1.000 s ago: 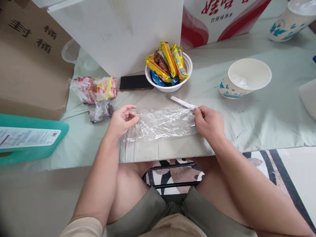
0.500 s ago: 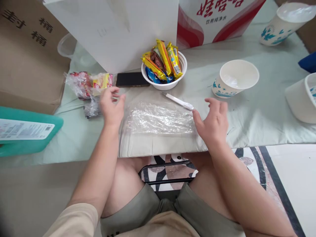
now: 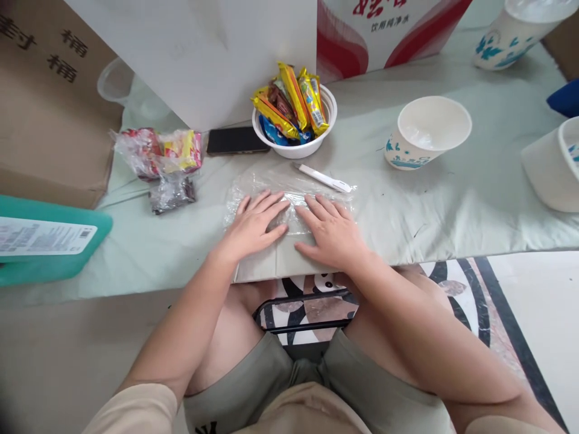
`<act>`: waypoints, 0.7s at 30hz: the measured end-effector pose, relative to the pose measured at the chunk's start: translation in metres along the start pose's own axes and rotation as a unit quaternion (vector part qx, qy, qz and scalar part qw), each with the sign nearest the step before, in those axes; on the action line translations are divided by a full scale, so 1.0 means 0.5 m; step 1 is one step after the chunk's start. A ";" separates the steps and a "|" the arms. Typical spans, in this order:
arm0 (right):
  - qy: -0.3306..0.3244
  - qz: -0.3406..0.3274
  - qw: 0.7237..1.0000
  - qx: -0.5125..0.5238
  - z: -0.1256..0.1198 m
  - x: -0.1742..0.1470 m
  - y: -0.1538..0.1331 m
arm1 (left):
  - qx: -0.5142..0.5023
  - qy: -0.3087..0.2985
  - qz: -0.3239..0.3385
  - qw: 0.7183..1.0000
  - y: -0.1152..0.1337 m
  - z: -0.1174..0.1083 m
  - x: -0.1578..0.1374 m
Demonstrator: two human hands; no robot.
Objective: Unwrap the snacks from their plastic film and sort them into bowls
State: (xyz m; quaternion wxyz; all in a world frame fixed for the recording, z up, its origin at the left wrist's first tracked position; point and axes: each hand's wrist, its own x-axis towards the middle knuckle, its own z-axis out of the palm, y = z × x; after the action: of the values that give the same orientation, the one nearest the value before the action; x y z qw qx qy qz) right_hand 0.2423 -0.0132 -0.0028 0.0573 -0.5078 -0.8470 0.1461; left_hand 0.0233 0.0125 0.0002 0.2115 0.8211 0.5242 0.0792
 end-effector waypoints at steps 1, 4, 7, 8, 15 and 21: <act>-0.004 -0.003 1.000 -0.008 -0.002 -0.002 0.002 | 0.002 -0.010 0.000 1.000 -0.009 -0.006 -0.002; -0.006 -0.012 0.999 -0.032 -0.016 -0.014 -0.008 | 0.005 0.016 -0.007 1.000 -0.035 -0.020 -0.011; -0.012 0.037 0.999 -0.033 -0.042 -0.034 -0.039 | 0.009 0.114 -0.040 0.993 -0.063 -0.022 -0.021; -0.029 0.064 0.997 -0.013 -0.051 -0.041 -0.050 | 0.012 0.154 -0.061 0.986 -0.071 -0.020 -0.024; -0.004 0.145 0.984 0.107 -0.071 -0.028 -0.059 | 0.000 0.215 -0.170 0.962 -0.082 -0.003 -0.040; 0.021 0.192 0.974 0.118 -0.028 0.033 -0.014 | -0.035 0.110 -0.012 0.993 -0.058 -0.008 -0.025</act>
State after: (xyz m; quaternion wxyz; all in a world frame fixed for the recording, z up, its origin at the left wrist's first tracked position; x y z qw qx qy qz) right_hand 0.2321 0.0010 0.0120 0.1055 -0.6534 -0.7094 0.2421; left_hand -0.0076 0.0129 -0.0075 0.1826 0.7933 0.5506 0.1849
